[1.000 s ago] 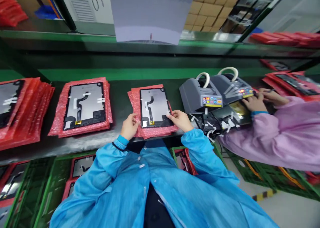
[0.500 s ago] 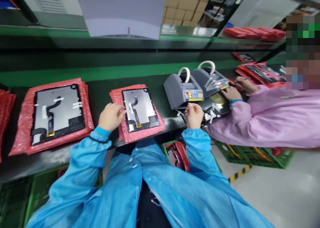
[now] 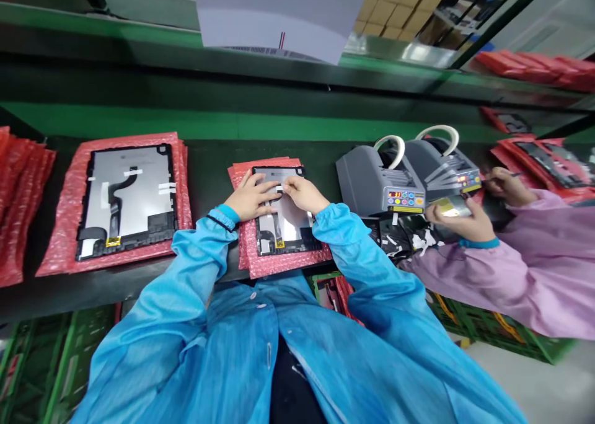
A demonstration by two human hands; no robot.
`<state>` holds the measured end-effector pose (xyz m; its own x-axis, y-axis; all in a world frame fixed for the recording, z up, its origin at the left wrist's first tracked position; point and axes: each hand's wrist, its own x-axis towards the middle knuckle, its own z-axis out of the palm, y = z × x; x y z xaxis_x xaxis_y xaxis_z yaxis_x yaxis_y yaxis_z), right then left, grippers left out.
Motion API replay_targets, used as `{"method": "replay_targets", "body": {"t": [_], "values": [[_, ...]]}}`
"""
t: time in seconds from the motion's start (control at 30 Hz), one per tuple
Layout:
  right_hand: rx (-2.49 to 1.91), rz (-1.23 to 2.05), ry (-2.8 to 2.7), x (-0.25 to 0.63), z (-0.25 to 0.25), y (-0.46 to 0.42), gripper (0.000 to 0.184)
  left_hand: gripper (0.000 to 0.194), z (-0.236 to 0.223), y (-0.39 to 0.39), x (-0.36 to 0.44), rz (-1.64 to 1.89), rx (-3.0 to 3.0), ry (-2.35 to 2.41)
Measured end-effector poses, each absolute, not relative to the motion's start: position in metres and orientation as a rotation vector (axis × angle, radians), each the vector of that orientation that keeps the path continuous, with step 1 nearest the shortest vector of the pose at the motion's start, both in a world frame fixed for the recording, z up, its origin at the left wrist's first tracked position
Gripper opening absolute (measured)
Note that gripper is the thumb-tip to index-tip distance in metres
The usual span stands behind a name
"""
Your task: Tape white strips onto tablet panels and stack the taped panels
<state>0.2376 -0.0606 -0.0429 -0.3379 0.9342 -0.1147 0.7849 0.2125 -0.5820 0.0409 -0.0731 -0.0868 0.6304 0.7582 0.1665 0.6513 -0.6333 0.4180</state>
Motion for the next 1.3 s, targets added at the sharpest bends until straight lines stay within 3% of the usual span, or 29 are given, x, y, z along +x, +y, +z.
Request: {"method": "replay_targets", "body": {"t": [0.5, 0.77, 0.83, 0.9, 1.1, 1.2, 1.3], "values": [[-1.97, 0.561, -2.536, 0.214, -0.032, -0.053, 0.031, 0.05, -0.09, -0.072, 0.04, 0.481, 2.552, 1.099], [-2.383, 0.453, -2.365, 0.217, -0.012, -0.047, 0.046, 0.052, -0.092, -0.072, 0.039, 0.45, 2.595, 1.11], [-2.418, 0.389, -2.277, 0.234, -0.009, -0.057, 0.039, 0.051, -0.093, -0.071, 0.038, 0.446, 2.6, 1.12], [-2.313, 0.388, -2.159, 0.262, -0.013, -0.08, 0.034, 0.05, -0.094, -0.07, 0.037, 0.453, 2.605, 1.119], [-1.824, 0.644, -1.059, 0.362, -0.058, -0.181, 0.053, 0.054, -0.089, -0.065, 0.04, 0.672, 2.578, 1.07], [-1.633, 0.672, -0.659, 0.388, -0.07, -0.188, 0.054, 0.052, -0.078, -0.067, 0.054, 0.807, 2.565, 1.073], [-1.484, 0.665, -0.603, 0.395, -0.072, -0.171, 0.05, 0.046, -0.067, -0.075, 0.068, 0.828, 2.597, 1.051]]}}
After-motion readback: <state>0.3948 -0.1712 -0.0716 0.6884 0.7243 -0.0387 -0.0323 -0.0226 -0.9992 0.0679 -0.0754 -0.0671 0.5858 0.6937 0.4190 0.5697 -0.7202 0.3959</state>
